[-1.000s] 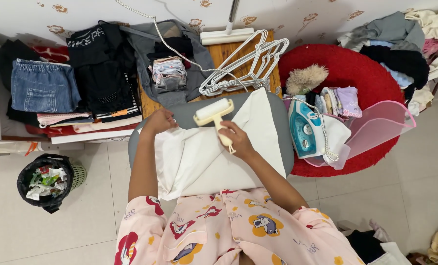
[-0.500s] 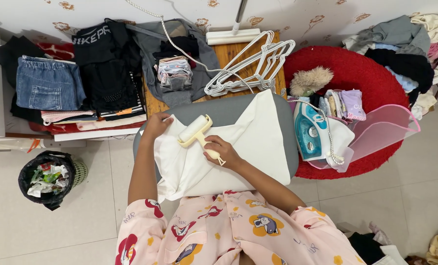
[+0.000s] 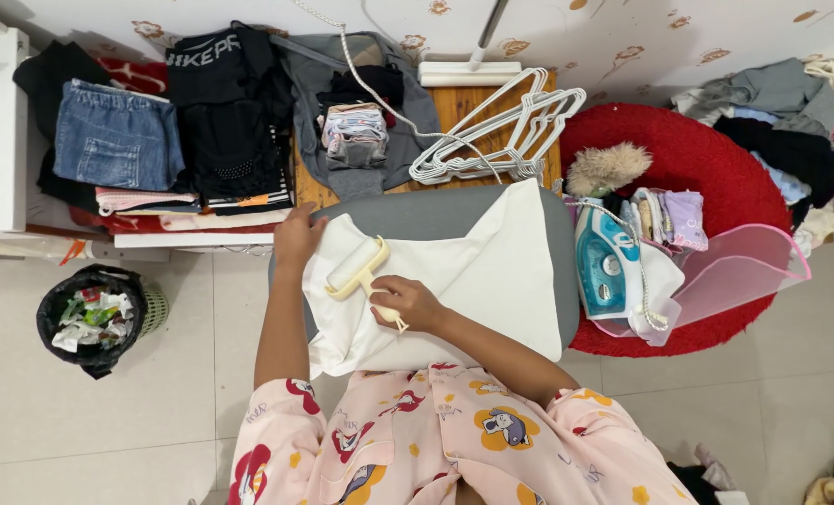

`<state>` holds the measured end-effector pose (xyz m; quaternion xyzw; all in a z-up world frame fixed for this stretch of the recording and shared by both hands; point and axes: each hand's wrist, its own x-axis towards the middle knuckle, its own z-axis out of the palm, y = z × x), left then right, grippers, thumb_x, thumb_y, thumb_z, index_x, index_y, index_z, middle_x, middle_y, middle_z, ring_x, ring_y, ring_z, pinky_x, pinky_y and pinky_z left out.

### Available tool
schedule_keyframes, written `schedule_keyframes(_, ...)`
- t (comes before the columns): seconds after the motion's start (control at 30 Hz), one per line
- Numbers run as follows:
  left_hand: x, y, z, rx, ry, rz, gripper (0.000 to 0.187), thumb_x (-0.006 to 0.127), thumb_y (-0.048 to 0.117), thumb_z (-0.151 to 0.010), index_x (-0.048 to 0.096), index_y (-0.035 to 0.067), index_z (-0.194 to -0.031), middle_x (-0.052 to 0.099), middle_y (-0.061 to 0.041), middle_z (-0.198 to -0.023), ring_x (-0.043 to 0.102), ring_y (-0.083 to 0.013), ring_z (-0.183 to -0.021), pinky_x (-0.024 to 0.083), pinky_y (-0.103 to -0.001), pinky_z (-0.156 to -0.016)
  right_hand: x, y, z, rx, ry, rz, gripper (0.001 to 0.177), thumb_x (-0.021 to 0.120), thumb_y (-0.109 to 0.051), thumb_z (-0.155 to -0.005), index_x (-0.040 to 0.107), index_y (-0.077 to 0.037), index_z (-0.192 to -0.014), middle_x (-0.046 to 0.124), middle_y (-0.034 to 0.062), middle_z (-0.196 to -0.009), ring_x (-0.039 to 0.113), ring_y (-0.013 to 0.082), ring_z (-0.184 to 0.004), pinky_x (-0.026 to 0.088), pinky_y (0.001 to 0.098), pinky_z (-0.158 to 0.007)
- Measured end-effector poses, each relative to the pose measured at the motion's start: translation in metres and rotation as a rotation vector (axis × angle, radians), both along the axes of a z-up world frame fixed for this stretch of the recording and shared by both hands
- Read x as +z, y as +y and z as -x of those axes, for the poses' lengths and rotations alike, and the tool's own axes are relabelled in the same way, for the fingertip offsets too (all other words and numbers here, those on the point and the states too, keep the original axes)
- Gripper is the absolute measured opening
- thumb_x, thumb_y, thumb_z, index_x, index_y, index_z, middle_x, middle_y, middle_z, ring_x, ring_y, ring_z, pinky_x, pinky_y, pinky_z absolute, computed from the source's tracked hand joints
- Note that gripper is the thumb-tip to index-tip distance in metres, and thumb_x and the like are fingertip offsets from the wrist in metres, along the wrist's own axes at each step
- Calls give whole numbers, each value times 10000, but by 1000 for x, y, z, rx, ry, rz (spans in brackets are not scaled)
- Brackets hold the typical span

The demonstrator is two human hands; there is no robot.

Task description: The person cleans a white shirt by rolling a lint roller across the fabric while it is laid out on an ironing board.

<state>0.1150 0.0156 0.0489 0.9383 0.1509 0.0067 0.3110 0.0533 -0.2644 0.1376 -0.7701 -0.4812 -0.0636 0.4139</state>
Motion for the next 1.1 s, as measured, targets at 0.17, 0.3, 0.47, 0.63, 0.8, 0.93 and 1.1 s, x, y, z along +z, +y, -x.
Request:
schedule_keyframes(0.17, -26, 32, 44, 161, -213, 70, 315, 723, 257, -965, 689, 80, -1223, 695, -117, -956, 669, -312, -892, 528, -428, -788, -11, 22, -8, -30, -49, 12, 240, 825, -106, -788, 683, -97, -980, 688, 107, -1112, 720, 251, -848, 617, 334, -723)
schedule_keyframes(0.3, -26, 35, 79, 278, -228, 93, 350, 688, 220, -945, 670, 61, -1256, 679, -139, -944, 663, -324, -838, 526, -435, -752, -14, 44, -29, -33, -13, 2, 262, 829, -101, -782, 673, -86, -992, 682, 127, -1133, 719, 269, -863, 610, 339, -711)
schedule_keyframes(0.47, -19, -8, 138, 418, -21, 48, 301, 725, 344, -900, 680, 70, -1014, 730, -124, -815, 695, -369, -802, 529, -488, -718, -2, 47, -30, -10, -17, -9, 286, 835, -109, -756, 668, -77, -986, 668, 133, -1103, 708, 289, -833, 601, 355, -697)
schedule_keyframes(0.63, -18, -47, 176, 443, 360, 204, 359, 755, 426, -842, 704, 70, -848, 734, -139, -799, 712, -359, -802, 550, -458, -729, 8, 27, -14, 43, -65, 88, 249, 848, -111, -730, 666, -90, -898, 681, 95, -980, 693, 262, -740, 589, 354, -635)
schedule_keyframes(0.8, -23, -47, 191, 496, 318, 313, 326, 764, 394, -824, 727, 71, -847, 743, -112, -792, 714, -327, -788, 543, -425, -726, 9, 46, -31, 35, -26, 23, 255, 835, -94, -740, 672, -74, -936, 680, 103, -997, 704, 279, -791, 596, 358, -673)
schedule_keyframes(0.93, -26, -47, 195, 537, 269, 359, 292, 768, 369, -814, 740, 85, -877, 748, -91, -789, 719, -292, -764, 544, -400, -713, -6, 72, -50, -3, 9, -16, 251, 831, -88, -773, 686, -64, -977, 686, 116, -1059, 715, 315, -871, 596, 374, -738)
schedule_keyframes(1.1, -25, -55, 199, 598, 204, 362, 312, 774, 375, -834, 740, 69, -887, 750, -83, -783, 719, -269, -751, 546, -383, -717, -21, 82, -77, -86, 88, -238, 329, 849, -55, -805, 661, -39, -1074, 671, 156, -1143, 702, 356, -971, 582, 402, -825)
